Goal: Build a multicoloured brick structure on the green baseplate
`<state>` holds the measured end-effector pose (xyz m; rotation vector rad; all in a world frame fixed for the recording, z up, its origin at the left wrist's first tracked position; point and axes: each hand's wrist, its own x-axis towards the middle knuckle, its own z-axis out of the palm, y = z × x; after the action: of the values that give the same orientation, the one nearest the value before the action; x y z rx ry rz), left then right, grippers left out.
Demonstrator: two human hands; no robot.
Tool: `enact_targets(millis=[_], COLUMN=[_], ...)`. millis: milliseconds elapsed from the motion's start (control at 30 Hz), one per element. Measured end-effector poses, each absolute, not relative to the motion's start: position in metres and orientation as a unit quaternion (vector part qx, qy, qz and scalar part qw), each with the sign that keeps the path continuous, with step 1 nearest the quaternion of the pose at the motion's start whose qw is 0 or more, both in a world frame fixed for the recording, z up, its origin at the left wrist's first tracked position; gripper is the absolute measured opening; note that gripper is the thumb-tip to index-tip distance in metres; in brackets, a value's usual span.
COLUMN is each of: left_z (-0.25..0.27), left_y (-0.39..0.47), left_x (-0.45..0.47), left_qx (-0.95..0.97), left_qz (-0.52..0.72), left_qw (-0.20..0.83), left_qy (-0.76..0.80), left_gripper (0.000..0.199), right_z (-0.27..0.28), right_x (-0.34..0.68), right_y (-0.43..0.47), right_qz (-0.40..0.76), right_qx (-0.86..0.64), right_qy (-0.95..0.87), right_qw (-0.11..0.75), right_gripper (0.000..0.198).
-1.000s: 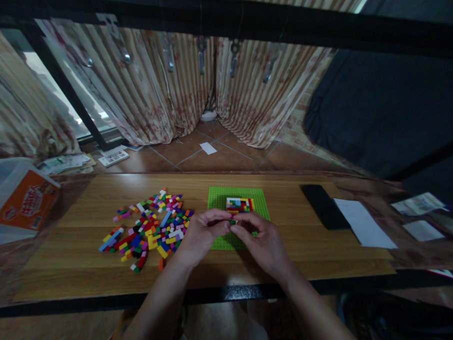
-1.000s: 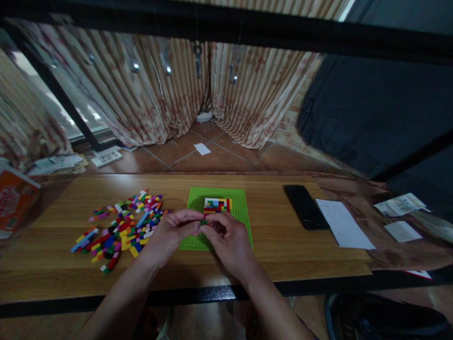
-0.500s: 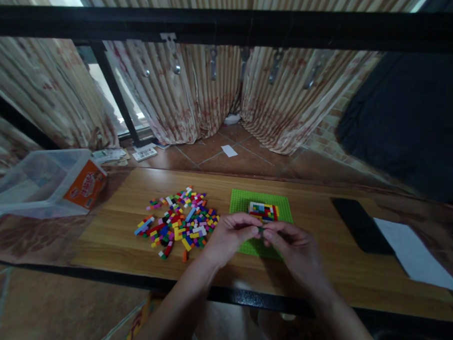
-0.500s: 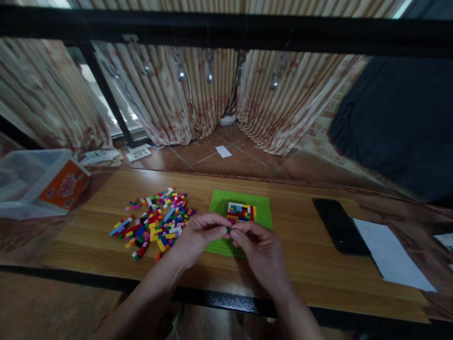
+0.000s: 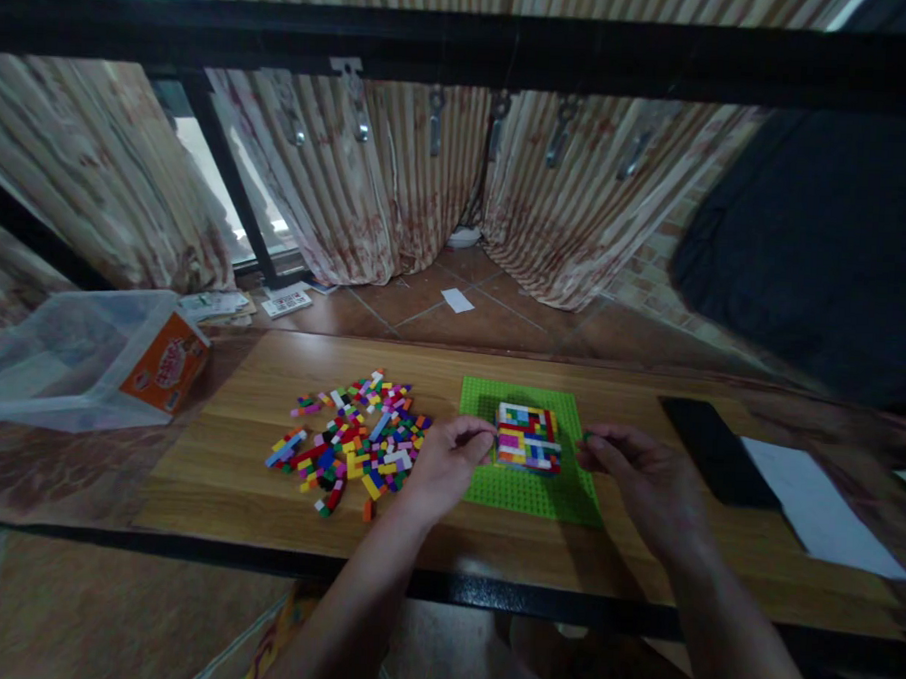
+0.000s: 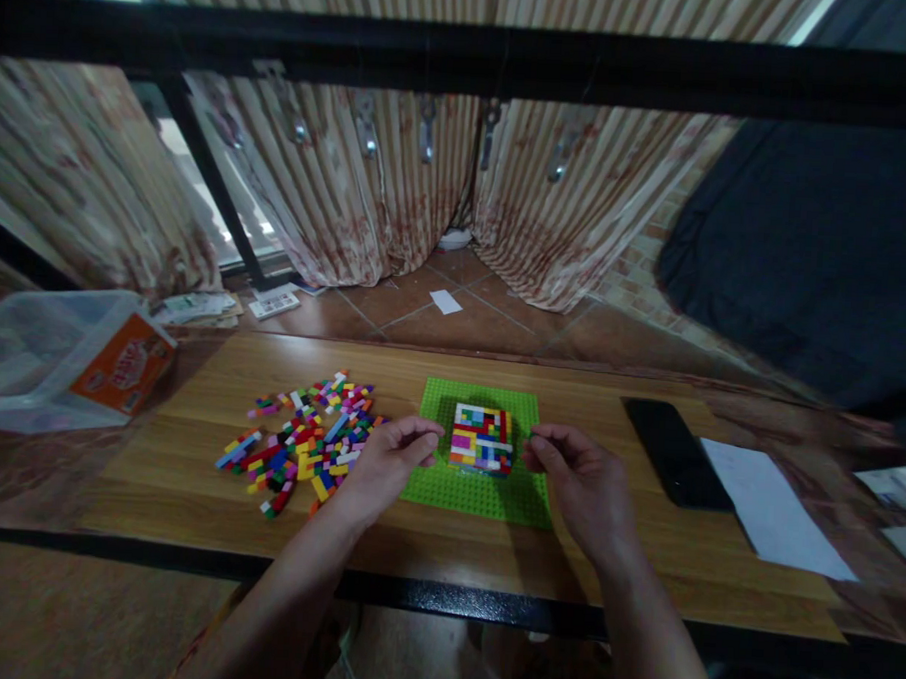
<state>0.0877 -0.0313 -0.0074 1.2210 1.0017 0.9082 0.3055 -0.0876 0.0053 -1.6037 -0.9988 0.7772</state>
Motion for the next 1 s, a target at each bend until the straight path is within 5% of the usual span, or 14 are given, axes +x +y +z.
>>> enact_targets(millis=[333,1000], left_z=[-0.007,-0.009], left_y=[-0.03,-0.028], left_x=[0.088,0.089], left_qx=[0.563,0.581], left_qz=[0.345,0.323], left_qw=[0.606,0.595], left_qy=[0.443,0.451], left_gripper=[0.017,0.019], right_z=[-0.011,-0.029], right_x=[0.312,0.305], right_y=[-0.087,-0.077], right_qz=[0.332,0.351], right_qx=[-0.665,-0.662], right_qy=[-0.485,-0.44], right_qw=[0.46,0.495], right_gripper=[0.019,0.016])
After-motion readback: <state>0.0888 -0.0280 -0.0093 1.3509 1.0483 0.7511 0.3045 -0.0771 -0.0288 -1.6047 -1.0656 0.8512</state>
